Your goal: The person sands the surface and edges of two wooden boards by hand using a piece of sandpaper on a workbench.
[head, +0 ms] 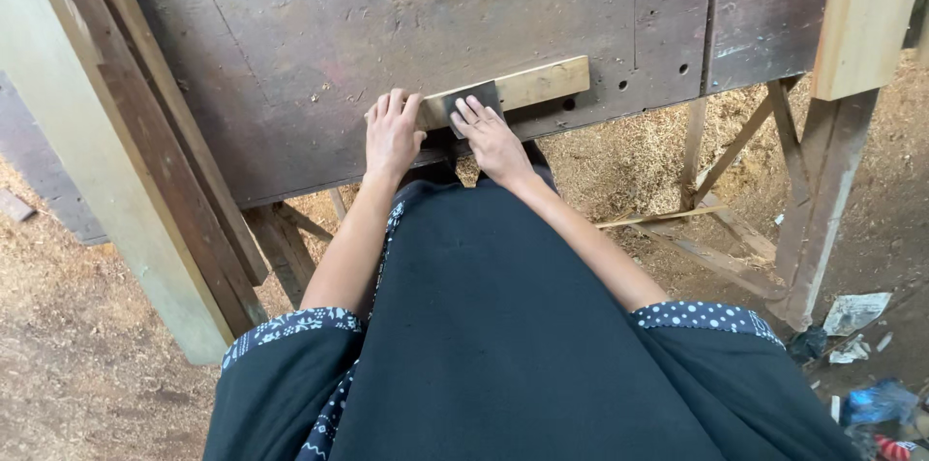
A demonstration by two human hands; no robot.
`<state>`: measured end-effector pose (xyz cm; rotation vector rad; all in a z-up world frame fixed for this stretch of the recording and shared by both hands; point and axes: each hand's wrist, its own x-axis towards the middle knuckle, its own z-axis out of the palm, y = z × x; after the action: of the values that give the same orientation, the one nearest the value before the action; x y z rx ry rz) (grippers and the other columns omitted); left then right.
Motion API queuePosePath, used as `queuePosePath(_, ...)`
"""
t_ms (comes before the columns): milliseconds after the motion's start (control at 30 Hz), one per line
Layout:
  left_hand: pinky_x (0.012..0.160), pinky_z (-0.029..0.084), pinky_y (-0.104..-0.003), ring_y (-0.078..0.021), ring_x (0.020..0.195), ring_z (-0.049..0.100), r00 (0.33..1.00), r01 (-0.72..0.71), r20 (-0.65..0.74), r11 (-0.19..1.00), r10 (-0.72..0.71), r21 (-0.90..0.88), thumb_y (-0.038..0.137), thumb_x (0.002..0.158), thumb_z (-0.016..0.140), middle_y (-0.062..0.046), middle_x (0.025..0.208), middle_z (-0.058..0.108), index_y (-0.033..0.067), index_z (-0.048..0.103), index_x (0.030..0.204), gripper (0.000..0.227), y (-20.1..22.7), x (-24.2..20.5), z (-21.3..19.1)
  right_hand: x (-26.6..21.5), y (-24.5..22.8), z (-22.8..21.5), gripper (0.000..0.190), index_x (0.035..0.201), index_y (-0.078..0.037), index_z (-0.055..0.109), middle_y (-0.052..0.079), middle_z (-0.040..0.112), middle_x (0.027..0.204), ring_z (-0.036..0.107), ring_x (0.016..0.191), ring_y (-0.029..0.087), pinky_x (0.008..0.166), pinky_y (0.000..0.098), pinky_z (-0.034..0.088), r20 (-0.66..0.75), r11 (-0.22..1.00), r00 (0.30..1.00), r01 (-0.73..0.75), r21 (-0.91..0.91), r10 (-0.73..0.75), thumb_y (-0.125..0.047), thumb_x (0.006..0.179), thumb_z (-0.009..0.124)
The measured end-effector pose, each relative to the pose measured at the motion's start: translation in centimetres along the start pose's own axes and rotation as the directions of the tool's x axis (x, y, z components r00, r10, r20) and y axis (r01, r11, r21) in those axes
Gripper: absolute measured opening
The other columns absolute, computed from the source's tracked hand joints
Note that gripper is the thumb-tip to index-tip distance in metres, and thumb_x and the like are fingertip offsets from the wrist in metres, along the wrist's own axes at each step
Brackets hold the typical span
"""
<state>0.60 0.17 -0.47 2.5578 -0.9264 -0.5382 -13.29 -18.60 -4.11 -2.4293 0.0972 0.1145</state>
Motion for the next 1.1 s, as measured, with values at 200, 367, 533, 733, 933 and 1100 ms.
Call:
queuePosePath(200, 0.118, 0.035, -0.044, -0.0325, 0.135, 0.046, 0.997, -0.055, -0.055, 0.998, 0.054, -0.005, 0.013, 0.078, 0.083, -0.011, 0.14, 0.052, 0.009, 0.051, 0.145, 0.075, 0.5, -1.0, 1.2, -0.9, 5.5, -0.5, 0.045, 0.156, -0.007, 0.05, 0.014, 0.039, 0.164, 0.031, 0.156, 0.03, 0.131, 0.0467, 0.026, -0.315, 0.97, 0.939, -0.193, -0.145, 0.14, -0.002, 0.113, 0.039)
queuePosePath(367, 0.112, 0.034, -0.047, -0.0325, 0.13, 0.046, 0.995, -0.058, -0.077, 0.998, 0.055, -0.029, 0.016, 0.074, 0.084, -0.012, 0.133, 0.053, 0.0109, 0.053, 0.144, 0.076, 1.2, 0.0, 1.0, -1.1, 1.1, 0.1, 0.045, 0.148, -0.011, 0.055, 0.013, 0.045, 0.16, 0.038, 0.15, 0.031, 0.122, 0.052, 0.031, -0.051, 0.996, 0.997, -0.056, -0.072, 0.052, -0.013, 0.105, 0.041)
queuePosePath(533, 0.111, 0.035, -0.046, -0.0313, 0.129, 0.048, 0.996, -0.077, -0.047, 0.997, 0.076, -0.009, 0.016, 0.073, 0.084, -0.012, 0.134, 0.055, 0.0086, 0.054, 0.141, 0.075, 1.2, 0.2, 1.6, -0.5, 2.9, -4.6, 0.037, 0.139, -0.009, 0.061, 0.017, 0.055, 0.149, 0.049, 0.138, 0.033, 0.115, 0.0472, 0.038, -0.224, 0.89, 0.883, -0.444, -0.107, 0.413, -0.022, 0.112, 0.039)
queuePosePath(733, 0.109, 0.037, -0.045, -0.0306, 0.129, 0.049, 0.998, -0.061, -0.001, 0.998, 0.061, -0.001, 0.013, 0.072, 0.084, -0.012, 0.134, 0.056, 0.0094, 0.056, 0.139, 0.072, 0.8, 0.3, 1.9, 0.3, -0.2, -0.7, 0.034, 0.128, -0.009, 0.063, 0.012, 0.063, 0.131, 0.059, 0.123, 0.028, 0.106, 0.0429, 0.044, -0.244, 0.993, 0.97, 0.025, 0.111, 0.002, -0.016, 0.116, 0.032)
queuePosePath(933, 0.108, 0.037, -0.046, -0.03, 0.128, 0.05, 0.998, -0.062, -0.034, 0.998, 0.062, -0.017, 0.011, 0.071, 0.084, -0.01, 0.133, 0.057, 0.01, 0.058, 0.138, 0.072, 0.8, 0.2, 1.7, -0.9, 4.1, -5.0, 0.037, 0.138, -0.009, 0.064, 0.013, 0.061, 0.144, 0.055, 0.136, 0.028, 0.116, 0.0428, 0.04, -0.279, 0.925, 0.915, -0.343, -0.163, 0.29, -0.017, 0.11, 0.041)
queuePosePath(1100, 0.107, 0.038, -0.045, -0.0293, 0.126, 0.051, 0.999, -0.033, -0.026, 0.999, 0.033, -0.03, 0.011, 0.07, 0.084, -0.009, 0.13, 0.058, 0.0125, 0.06, 0.137, 0.071, 1.2, 0.3, 1.7, -0.2, 3.3, 0.2, 0.035, 0.142, -0.012, 0.06, 0.009, 0.058, 0.147, 0.052, 0.142, 0.022, 0.124, 0.0401, 0.043, -0.23, 0.993, 0.967, -0.115, -0.015, 0.108, -0.012, 0.111, 0.044)
